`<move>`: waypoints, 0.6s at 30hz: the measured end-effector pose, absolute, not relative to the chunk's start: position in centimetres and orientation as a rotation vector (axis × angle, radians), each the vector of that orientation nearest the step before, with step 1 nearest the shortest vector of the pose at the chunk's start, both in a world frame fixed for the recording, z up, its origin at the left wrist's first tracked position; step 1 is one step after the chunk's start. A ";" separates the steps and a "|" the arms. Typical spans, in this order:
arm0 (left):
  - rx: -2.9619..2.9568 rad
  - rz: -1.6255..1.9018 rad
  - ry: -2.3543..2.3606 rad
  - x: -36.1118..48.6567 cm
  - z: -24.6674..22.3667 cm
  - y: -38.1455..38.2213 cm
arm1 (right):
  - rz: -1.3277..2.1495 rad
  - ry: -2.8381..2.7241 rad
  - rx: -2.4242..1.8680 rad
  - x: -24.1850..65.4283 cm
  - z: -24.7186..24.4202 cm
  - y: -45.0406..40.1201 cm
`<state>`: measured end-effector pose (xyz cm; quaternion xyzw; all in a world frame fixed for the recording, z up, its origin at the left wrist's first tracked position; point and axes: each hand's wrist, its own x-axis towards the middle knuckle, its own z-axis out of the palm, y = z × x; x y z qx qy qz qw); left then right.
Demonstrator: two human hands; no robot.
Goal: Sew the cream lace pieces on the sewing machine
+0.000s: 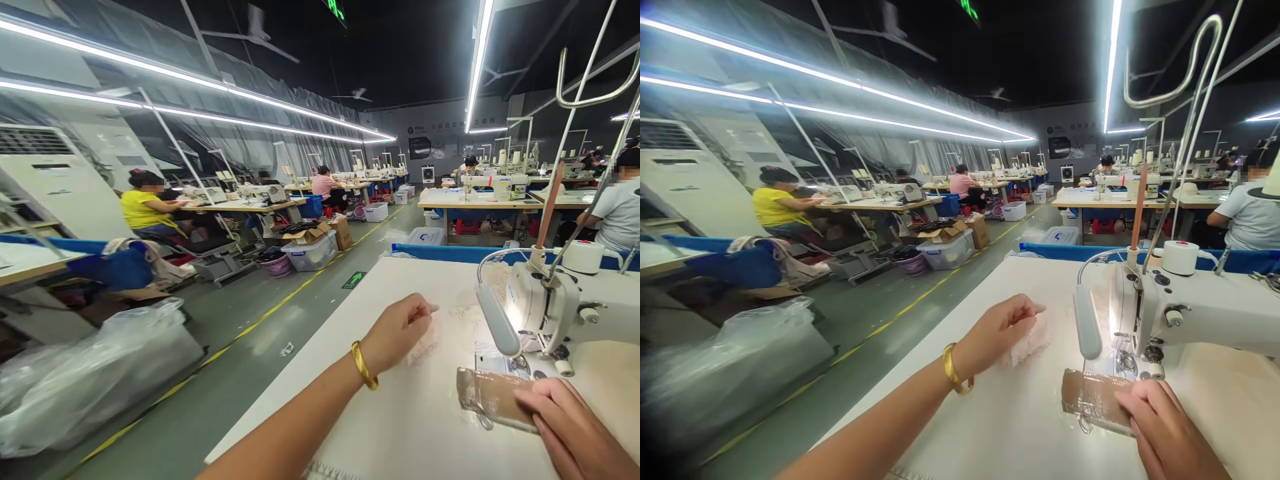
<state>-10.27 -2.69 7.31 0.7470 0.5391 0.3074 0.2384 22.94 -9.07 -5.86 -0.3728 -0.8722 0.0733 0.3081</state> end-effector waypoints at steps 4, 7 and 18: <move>2.378 0.513 0.778 -6.0 5.9 -6.3 | 0.248 -2.245 -1.161 23.1 -2.4 -10.3; 2.410 0.366 0.431 -5.0 4.4 -7.6 | 0.345 -2.305 -1.193 22.7 -0.6 -11.1; 2.539 0.523 1.220 -4.9 1.2 -8.3 | 0.370 -2.399 -0.950 21.3 -1.2 -10.7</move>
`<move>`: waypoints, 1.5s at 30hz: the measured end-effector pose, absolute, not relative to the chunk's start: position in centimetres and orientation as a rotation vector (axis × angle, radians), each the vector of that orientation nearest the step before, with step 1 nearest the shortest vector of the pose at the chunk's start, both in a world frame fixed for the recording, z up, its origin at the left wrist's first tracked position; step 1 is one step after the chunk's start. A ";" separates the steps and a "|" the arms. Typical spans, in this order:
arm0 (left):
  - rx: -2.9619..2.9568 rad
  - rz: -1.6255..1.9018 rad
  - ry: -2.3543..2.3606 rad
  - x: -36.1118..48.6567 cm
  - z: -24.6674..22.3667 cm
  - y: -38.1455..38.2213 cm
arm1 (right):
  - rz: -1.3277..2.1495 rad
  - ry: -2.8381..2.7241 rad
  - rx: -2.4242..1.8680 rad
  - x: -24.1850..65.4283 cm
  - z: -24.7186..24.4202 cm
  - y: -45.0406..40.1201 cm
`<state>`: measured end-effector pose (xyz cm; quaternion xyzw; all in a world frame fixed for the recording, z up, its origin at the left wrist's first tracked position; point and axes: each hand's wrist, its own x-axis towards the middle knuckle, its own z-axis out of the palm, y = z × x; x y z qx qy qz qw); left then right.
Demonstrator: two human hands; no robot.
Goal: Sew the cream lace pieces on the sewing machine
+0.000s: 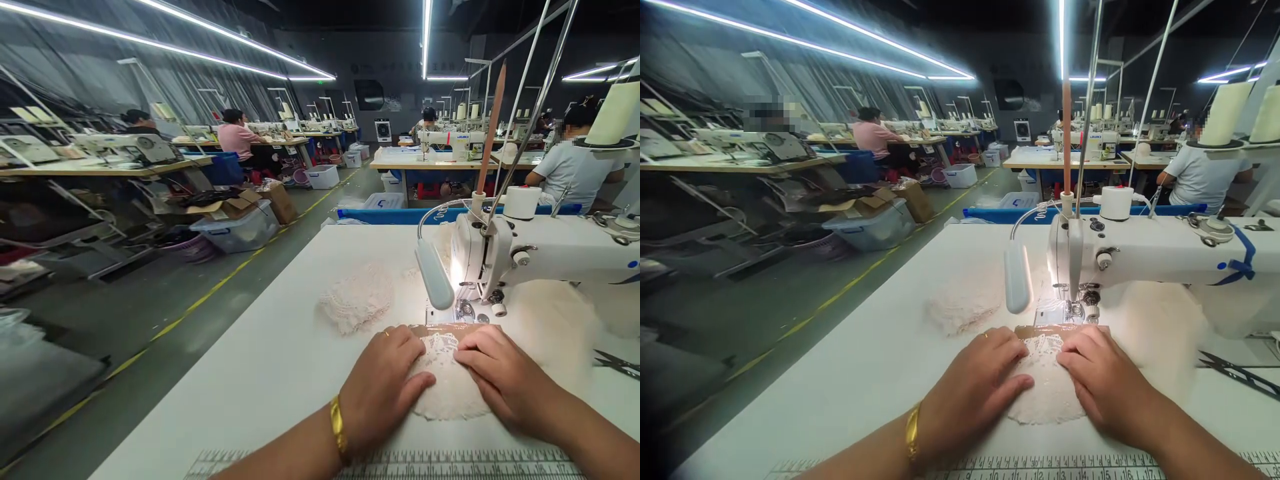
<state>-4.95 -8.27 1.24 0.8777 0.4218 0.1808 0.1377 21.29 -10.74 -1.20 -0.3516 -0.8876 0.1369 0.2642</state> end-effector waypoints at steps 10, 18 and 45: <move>2.554 0.622 1.255 -4.1 0.4 -7.6 | 0.326 -2.377 -0.903 21.0 -1.3 -10.9; 2.642 0.646 1.264 -3.7 0.5 -8.4 | 0.376 -2.395 -0.927 20.8 -1.0 -10.9; 1.970 0.510 0.883 -1.4 5.6 -5.4 | 1.210 -1.839 -1.118 21.1 0.6 -10.6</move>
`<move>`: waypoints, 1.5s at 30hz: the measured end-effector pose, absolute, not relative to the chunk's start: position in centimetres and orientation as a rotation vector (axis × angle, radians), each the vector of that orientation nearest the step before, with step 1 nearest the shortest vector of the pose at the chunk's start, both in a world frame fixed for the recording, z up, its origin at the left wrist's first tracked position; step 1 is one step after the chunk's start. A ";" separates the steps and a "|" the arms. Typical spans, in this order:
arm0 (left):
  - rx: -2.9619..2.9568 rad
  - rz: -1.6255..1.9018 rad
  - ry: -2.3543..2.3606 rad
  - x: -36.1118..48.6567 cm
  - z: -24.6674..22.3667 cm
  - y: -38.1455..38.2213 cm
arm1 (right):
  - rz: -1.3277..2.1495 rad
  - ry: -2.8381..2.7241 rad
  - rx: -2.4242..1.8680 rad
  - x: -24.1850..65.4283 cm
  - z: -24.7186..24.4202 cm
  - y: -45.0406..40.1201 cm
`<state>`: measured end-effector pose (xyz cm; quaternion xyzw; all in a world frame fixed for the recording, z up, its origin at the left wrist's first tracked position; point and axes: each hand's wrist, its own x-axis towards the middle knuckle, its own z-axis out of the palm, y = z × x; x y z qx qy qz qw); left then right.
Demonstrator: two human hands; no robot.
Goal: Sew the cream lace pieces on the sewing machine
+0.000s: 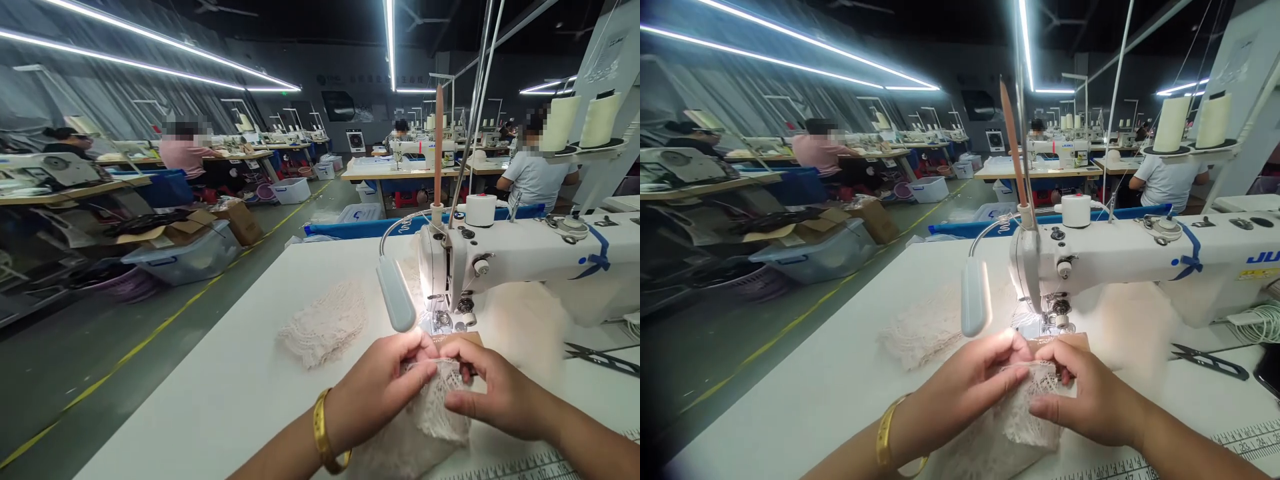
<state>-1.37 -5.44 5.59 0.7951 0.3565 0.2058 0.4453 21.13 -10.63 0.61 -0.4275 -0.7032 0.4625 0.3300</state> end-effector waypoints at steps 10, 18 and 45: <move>1.842 0.533 0.976 -0.8 4.2 -5.4 | 1.172 -1.713 -1.236 20.4 0.5 -10.2; 1.853 0.493 0.992 -1.2 3.9 -5.2 | 1.233 -1.571 -1.210 20.4 0.2 -10.2; 1.750 0.560 1.020 -0.9 4.0 -5.5 | 1.151 -1.604 -1.200 20.9 -0.5 -10.1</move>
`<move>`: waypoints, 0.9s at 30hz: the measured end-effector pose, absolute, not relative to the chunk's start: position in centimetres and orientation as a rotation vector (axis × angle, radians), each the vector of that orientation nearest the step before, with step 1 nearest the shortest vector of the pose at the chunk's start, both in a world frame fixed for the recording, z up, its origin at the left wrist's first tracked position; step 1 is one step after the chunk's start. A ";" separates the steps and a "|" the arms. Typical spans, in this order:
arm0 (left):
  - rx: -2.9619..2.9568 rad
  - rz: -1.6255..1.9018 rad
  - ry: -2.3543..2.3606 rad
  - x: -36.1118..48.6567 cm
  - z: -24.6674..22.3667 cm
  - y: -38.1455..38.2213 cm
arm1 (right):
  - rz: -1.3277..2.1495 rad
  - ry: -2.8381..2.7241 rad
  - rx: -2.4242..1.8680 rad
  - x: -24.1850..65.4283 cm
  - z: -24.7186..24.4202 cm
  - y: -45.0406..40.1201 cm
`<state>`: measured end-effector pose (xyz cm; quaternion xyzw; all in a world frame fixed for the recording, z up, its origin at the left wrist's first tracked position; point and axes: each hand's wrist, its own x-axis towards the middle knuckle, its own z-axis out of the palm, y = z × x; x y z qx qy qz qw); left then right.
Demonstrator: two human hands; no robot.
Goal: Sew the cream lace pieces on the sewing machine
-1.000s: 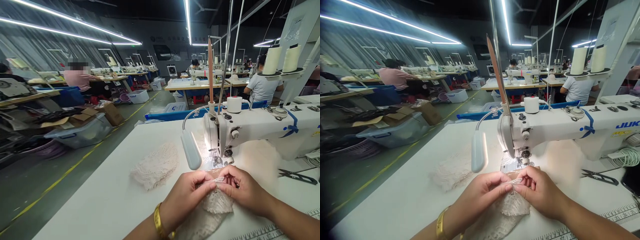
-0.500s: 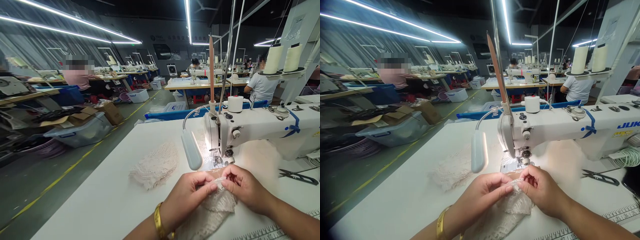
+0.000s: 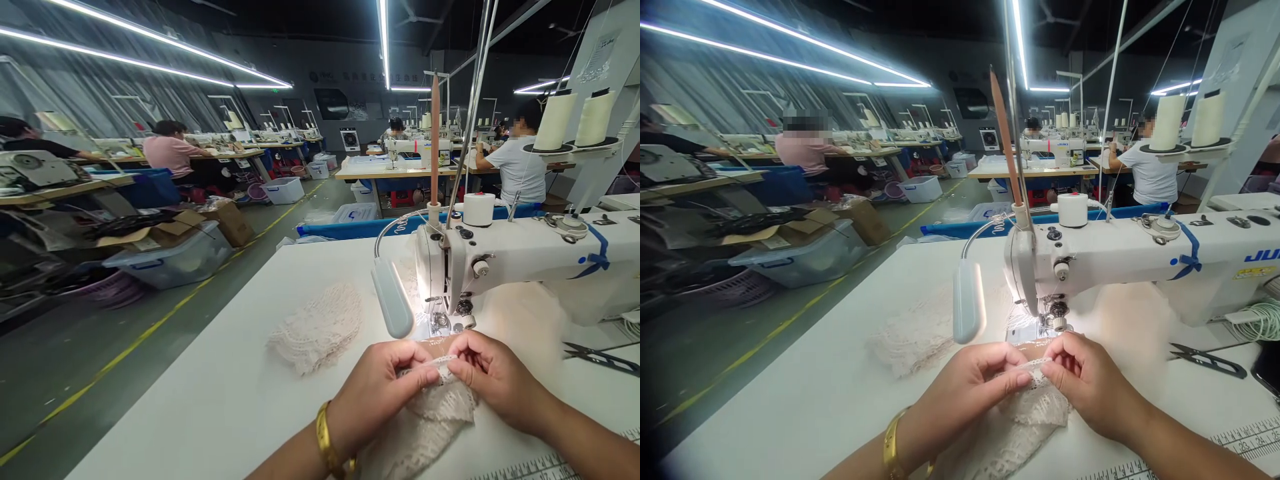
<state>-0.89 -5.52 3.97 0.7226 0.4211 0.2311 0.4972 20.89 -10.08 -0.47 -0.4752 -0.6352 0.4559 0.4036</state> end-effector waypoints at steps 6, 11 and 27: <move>1.748 0.590 0.974 -1.0 3.9 -5.5 | 1.149 -1.605 -1.204 21.0 -0.7 -10.1; 1.814 0.605 0.959 -0.8 3.9 -5.5 | 1.127 -1.620 -1.190 21.0 -0.7 -10.1; 2.312 0.041 1.104 -0.7 8.4 -2.4 | 0.781 -1.931 -1.530 16.7 1.8 -11.9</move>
